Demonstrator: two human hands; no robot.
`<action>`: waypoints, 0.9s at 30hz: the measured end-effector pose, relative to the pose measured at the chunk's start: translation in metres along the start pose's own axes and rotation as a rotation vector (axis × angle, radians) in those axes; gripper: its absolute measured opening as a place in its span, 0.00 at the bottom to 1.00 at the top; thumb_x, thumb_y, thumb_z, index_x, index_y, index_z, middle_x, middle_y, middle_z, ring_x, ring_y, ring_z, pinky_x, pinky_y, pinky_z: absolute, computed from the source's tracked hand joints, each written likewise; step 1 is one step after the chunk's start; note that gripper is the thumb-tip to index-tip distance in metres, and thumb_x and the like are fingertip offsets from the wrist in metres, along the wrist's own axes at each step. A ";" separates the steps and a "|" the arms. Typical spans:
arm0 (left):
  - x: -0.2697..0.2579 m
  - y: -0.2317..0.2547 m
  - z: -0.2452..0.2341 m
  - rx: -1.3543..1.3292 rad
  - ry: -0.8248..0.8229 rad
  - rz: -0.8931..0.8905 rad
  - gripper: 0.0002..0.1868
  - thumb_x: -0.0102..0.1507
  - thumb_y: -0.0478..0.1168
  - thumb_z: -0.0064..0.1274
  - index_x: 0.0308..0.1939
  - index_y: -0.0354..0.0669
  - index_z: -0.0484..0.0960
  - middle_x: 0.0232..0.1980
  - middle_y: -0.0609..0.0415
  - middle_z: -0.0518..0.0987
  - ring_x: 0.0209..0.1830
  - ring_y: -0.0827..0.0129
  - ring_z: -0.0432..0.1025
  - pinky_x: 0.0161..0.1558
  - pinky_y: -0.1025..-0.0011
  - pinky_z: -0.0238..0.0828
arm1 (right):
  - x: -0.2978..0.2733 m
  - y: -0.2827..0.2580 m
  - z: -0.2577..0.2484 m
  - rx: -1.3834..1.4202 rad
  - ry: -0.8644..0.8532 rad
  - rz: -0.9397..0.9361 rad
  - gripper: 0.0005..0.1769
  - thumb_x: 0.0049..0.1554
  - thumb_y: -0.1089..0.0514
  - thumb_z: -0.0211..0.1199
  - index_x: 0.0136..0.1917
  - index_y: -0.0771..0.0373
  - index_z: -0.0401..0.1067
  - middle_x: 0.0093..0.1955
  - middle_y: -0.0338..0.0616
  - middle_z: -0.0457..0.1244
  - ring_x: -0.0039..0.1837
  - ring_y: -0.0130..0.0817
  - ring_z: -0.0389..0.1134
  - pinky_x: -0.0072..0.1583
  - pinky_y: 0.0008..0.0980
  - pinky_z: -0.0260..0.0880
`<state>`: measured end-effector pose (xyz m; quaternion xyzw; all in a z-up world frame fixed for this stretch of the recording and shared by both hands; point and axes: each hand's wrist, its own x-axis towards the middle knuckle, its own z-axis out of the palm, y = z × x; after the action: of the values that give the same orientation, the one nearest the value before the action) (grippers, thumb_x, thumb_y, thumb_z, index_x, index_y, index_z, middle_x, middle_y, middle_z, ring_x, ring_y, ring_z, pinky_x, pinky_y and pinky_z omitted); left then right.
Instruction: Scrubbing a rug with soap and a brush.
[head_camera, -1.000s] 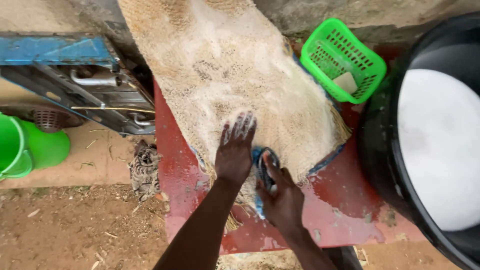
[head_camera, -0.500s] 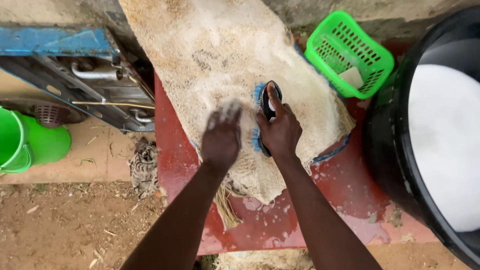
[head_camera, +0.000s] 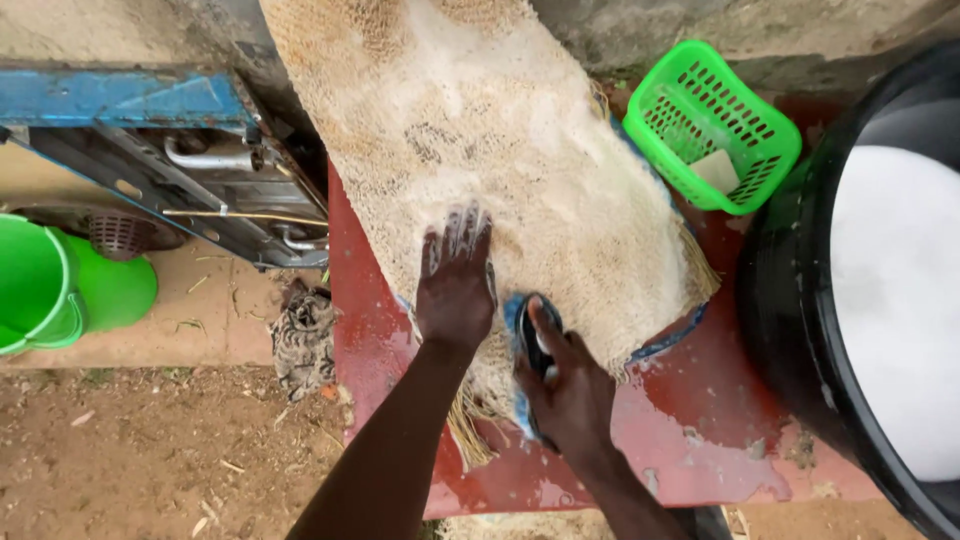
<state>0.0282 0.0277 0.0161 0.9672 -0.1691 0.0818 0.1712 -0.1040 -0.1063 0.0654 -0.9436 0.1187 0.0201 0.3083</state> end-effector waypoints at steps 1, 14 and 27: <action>-0.001 -0.001 0.006 0.004 0.001 0.005 0.33 0.66 0.39 0.38 0.78 0.45 0.60 0.80 0.47 0.62 0.79 0.58 0.59 0.78 0.55 0.41 | 0.023 0.009 0.011 0.005 0.005 0.001 0.41 0.51 0.50 0.69 0.77 0.43 0.62 0.41 0.50 0.66 0.32 0.46 0.67 0.37 0.46 0.69; -0.002 0.000 0.014 -0.003 0.046 0.003 0.34 0.64 0.39 0.39 0.77 0.45 0.61 0.79 0.48 0.63 0.79 0.58 0.59 0.79 0.54 0.38 | 0.018 0.006 0.015 0.043 0.146 -0.143 0.40 0.54 0.51 0.70 0.78 0.43 0.63 0.42 0.49 0.65 0.37 0.42 0.69 0.38 0.43 0.71; 0.004 0.000 0.004 -0.026 -0.141 -0.005 0.35 0.65 0.42 0.37 0.79 0.44 0.57 0.81 0.51 0.56 0.81 0.61 0.49 0.79 0.53 0.33 | 0.059 -0.005 0.027 0.077 0.132 -0.045 0.37 0.55 0.53 0.68 0.77 0.45 0.64 0.44 0.45 0.66 0.31 0.39 0.65 0.34 0.40 0.68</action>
<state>0.0328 0.0254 0.0132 0.9686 -0.1795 0.0111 0.1718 -0.0450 -0.0993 0.0402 -0.9328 0.1182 -0.0535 0.3361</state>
